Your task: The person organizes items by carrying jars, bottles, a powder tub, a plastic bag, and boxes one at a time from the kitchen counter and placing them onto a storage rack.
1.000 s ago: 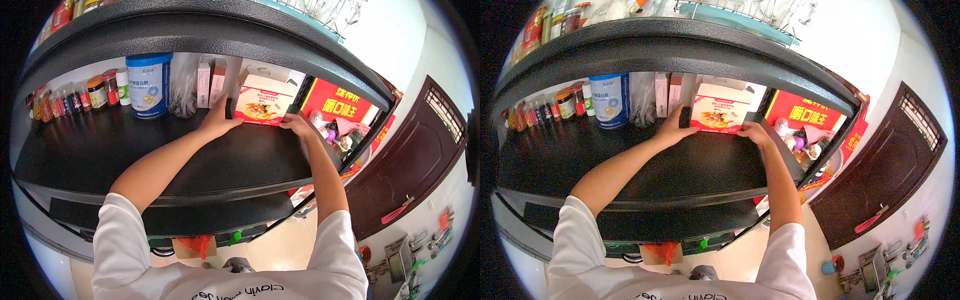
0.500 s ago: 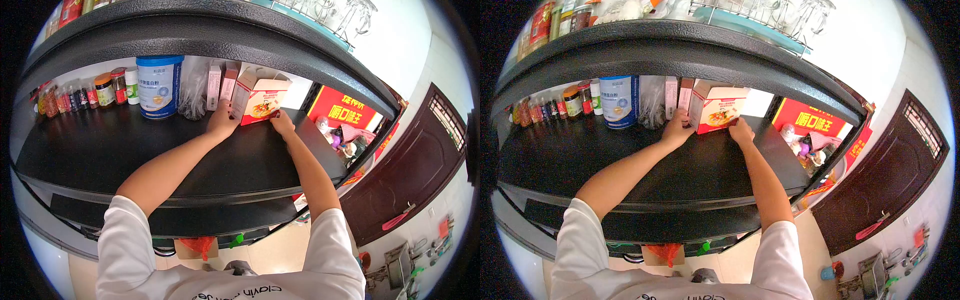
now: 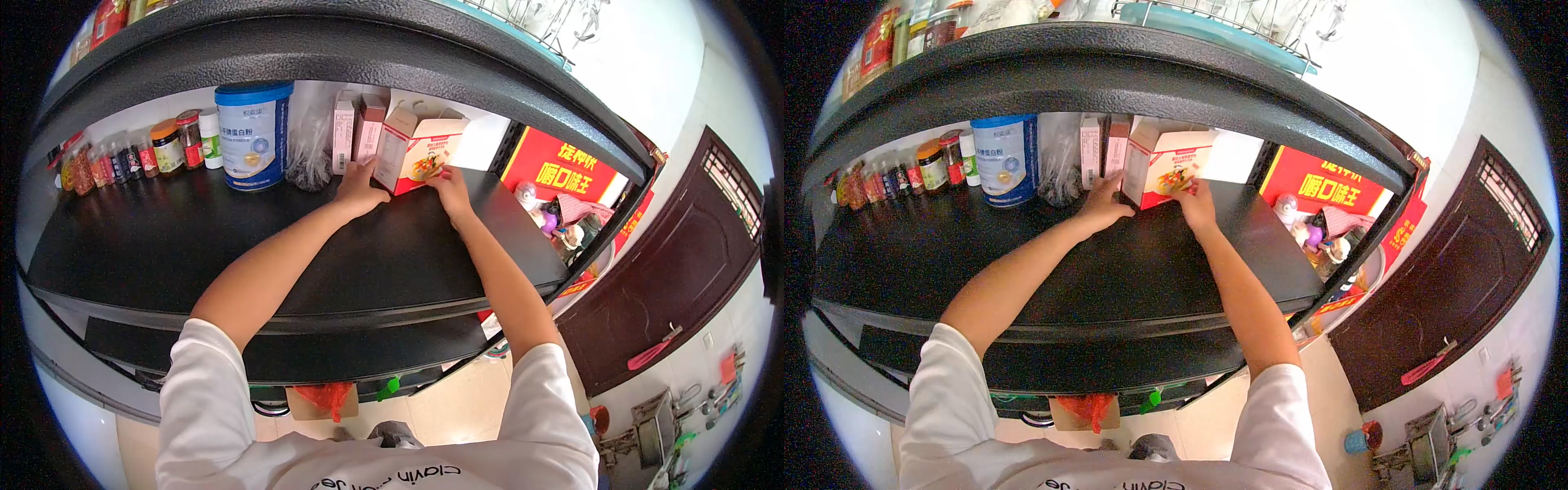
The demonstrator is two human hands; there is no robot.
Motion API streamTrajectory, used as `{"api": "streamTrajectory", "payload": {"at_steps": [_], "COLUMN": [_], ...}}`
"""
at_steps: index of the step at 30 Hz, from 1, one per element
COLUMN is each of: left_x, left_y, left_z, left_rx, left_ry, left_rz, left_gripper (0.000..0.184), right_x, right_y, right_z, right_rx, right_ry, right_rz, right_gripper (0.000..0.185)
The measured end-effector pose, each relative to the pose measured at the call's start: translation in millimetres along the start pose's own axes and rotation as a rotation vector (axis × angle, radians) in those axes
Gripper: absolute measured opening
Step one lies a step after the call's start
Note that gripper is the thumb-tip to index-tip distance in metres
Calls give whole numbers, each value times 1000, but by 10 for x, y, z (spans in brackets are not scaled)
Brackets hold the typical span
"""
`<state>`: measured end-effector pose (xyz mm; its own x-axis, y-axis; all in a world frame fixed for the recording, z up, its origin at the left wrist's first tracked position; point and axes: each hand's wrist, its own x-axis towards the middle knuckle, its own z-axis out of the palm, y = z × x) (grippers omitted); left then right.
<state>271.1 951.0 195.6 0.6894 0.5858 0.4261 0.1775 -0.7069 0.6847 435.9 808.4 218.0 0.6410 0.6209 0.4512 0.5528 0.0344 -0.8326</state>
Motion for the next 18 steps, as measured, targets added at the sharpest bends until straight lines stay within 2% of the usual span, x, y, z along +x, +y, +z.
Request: {"api": "streamTrajectory", "payload": {"at_steps": [1,4,5,6,8,9,12,16,18], "left_x": [-28,-95,-110,-115,-115,-118,-124,-50,25], "left_y": [35,104,113,110,103,115,150,81,47], "left_z": [-40,-91,-92,-93,-94,-101,-148,-86,-135], "left_rx": [-4,-10,-11,-13,-98,-141,-369,-640,-347], "left_ry": [-32,-104,-111,-117,-139,-150,-172,-104,51], "left_rz": [1,58,111,163,133,117,62,-27,-99], "left_gripper": [83,69,63,57,50,47,42,41,44], "right_x": [-52,-97,-68,-86,-133,-99,-13,-67,-128], "right_y": [-99,-190,-89,-103,-130,-81,51,-56,-238], "right_z": [13,44,81,101,135,151,203,303,358], "right_rx": [162,261,75,45,-14,-22,77,-210,-339], "right_ry": [-74,-338,-304,-322,-359,-345,-313,-7,155], "right_rz": [-5,-24,-19,-37,-69,-127,-85,-134,-95], "right_gripper": [64,87,106,108,113,114,113,116,119]}}
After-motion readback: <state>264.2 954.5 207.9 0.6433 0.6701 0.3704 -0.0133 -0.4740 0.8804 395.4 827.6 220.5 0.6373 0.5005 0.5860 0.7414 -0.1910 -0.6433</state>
